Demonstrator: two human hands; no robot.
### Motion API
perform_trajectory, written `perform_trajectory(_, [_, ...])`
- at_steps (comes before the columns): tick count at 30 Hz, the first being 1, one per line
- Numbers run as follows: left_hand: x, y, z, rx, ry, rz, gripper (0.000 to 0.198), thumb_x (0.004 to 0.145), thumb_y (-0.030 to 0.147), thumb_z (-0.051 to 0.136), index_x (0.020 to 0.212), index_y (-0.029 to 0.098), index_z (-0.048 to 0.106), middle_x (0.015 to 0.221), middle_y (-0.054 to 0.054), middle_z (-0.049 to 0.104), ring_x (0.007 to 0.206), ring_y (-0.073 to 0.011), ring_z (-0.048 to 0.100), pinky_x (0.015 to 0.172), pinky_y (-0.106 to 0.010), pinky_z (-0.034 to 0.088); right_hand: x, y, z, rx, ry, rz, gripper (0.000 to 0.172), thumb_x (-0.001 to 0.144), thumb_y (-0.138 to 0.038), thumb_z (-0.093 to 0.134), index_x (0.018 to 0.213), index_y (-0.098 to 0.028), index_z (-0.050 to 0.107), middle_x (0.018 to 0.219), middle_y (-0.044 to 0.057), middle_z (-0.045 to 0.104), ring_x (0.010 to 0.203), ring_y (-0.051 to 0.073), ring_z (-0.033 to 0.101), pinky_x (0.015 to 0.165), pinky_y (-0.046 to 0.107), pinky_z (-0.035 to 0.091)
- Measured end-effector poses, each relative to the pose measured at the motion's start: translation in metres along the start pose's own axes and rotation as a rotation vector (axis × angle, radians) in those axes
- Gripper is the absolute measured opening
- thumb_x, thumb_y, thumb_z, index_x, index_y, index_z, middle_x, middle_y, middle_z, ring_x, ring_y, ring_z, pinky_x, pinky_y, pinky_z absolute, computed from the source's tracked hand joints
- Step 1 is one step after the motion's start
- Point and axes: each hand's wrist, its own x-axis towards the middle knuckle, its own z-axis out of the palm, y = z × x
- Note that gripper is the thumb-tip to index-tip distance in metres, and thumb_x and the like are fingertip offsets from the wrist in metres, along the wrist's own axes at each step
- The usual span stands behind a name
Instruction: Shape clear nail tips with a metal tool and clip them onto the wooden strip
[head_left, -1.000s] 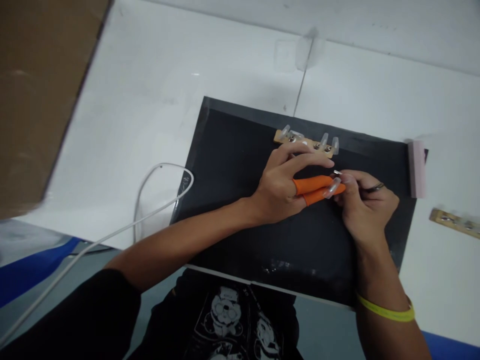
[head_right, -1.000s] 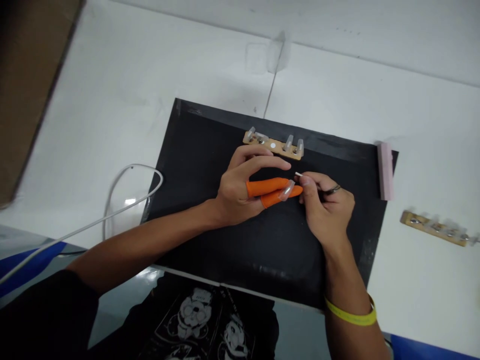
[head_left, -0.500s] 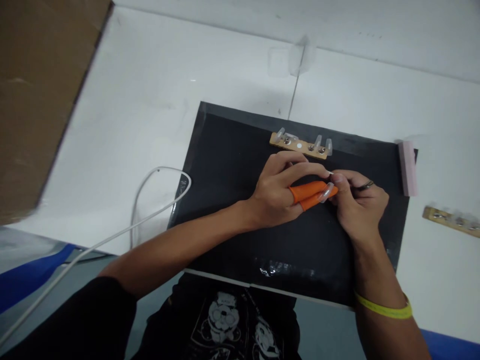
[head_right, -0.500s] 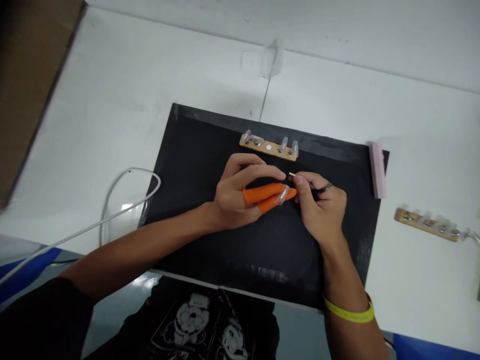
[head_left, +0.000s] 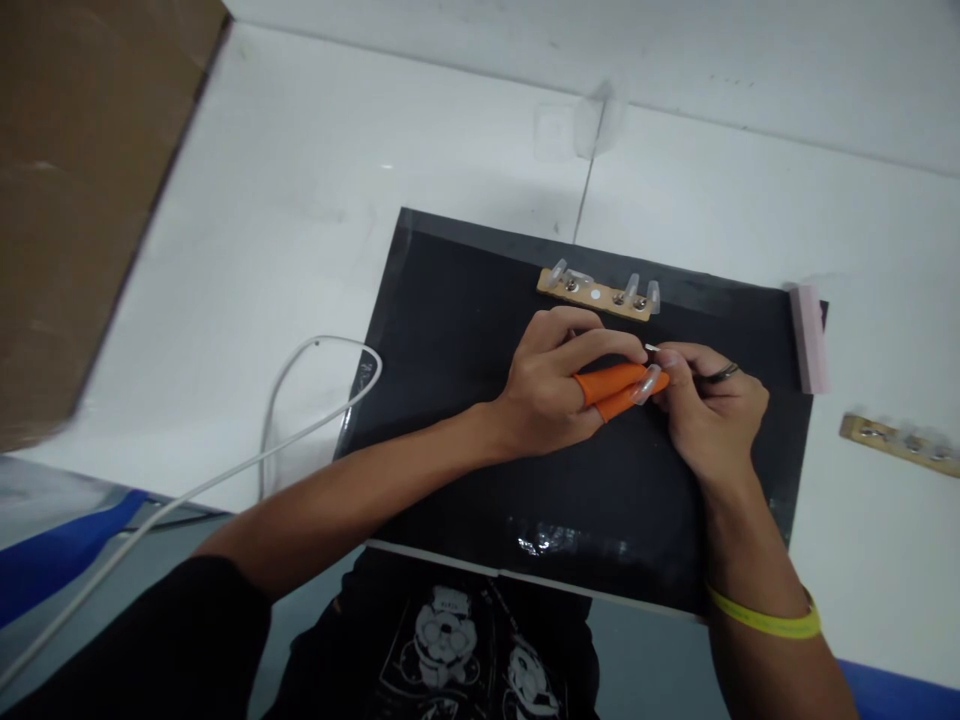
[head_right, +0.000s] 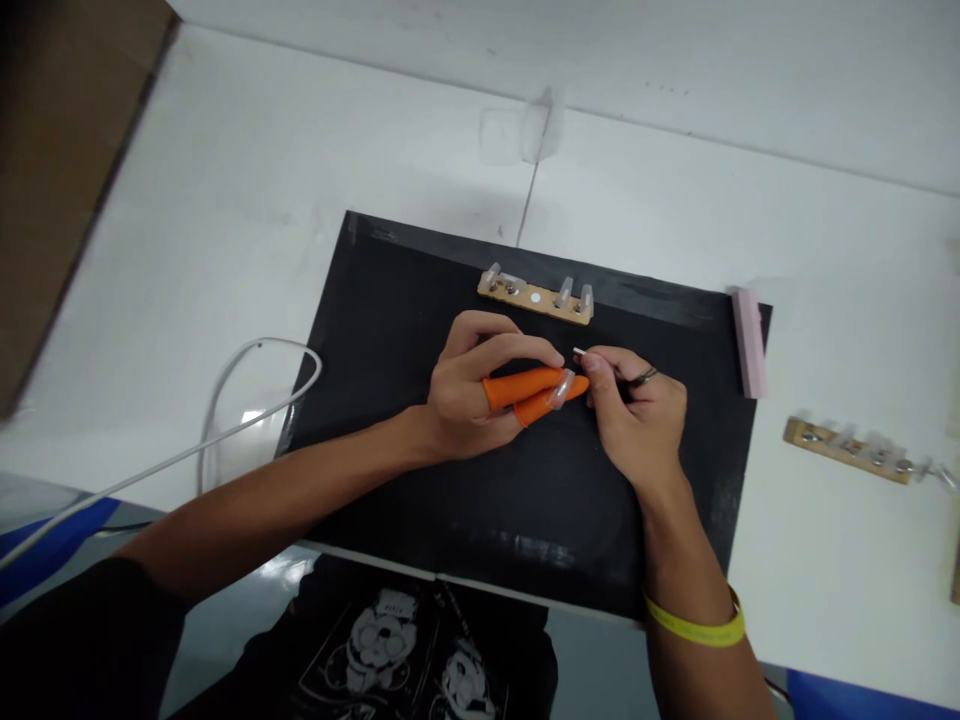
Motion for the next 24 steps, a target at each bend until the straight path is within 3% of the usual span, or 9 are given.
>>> perform_trajectory(7, [-0.0004,-0.0002,0.0000,0.040,-0.053,-0.043,0.005,0.087,0.030,0.070,0.089,0.025,0.069,0.085,0.004,0.077,0.090,-0.0162,0.062,0.083,-0.033,0.050,-0.0003,0.0003,0.0005,0.011,-0.001,-0.006,0.021,0.091,-0.040,0.062,0.090,-0.022,0.072,0.061,-0.003,0.063,0.051,0.011,0.056,0.050,0.023,0.045])
perform_trajectory(14, [0.0014,0.0002,0.0001,0.025,0.017,0.009,0.011,0.088,0.030,0.070,0.095,0.024,0.067,0.087,0.003,0.076,0.088,-0.0163,0.060,0.082,-0.032,0.052,-0.0009,0.0014,0.0008,0.020,-0.007,-0.011,0.018,0.091,-0.038,0.063,0.090,-0.023,0.073,0.062,-0.003,0.063,0.052,0.010,0.057,0.050,0.022,0.044])
perform_trajectory(20, [0.0000,0.0016,-0.0002,0.011,0.002,-0.095,0.030,0.086,0.040,0.072,0.110,0.024,0.065,0.102,-0.001,0.073,0.104,-0.0191,0.057,0.090,-0.032,0.051,-0.0004,0.0013,0.0011,0.016,0.003,-0.015,0.016,0.091,-0.036,0.063,0.090,-0.024,0.073,0.069,-0.002,0.068,0.057,0.011,0.060,0.053,0.023,0.046])
perform_trajectory(24, [-0.0026,0.0038,-0.0032,0.038,-0.023,-0.037,0.038,0.087,0.047,0.070,0.117,0.026,0.060,0.107,0.000,0.070,0.111,-0.0195,0.054,0.095,-0.032,0.047,0.0010,-0.0003,0.0008,0.036,0.011,-0.025,0.016,0.091,-0.036,0.063,0.088,-0.024,0.073,0.073,-0.001,0.069,0.062,0.011,0.062,0.056,0.022,0.047])
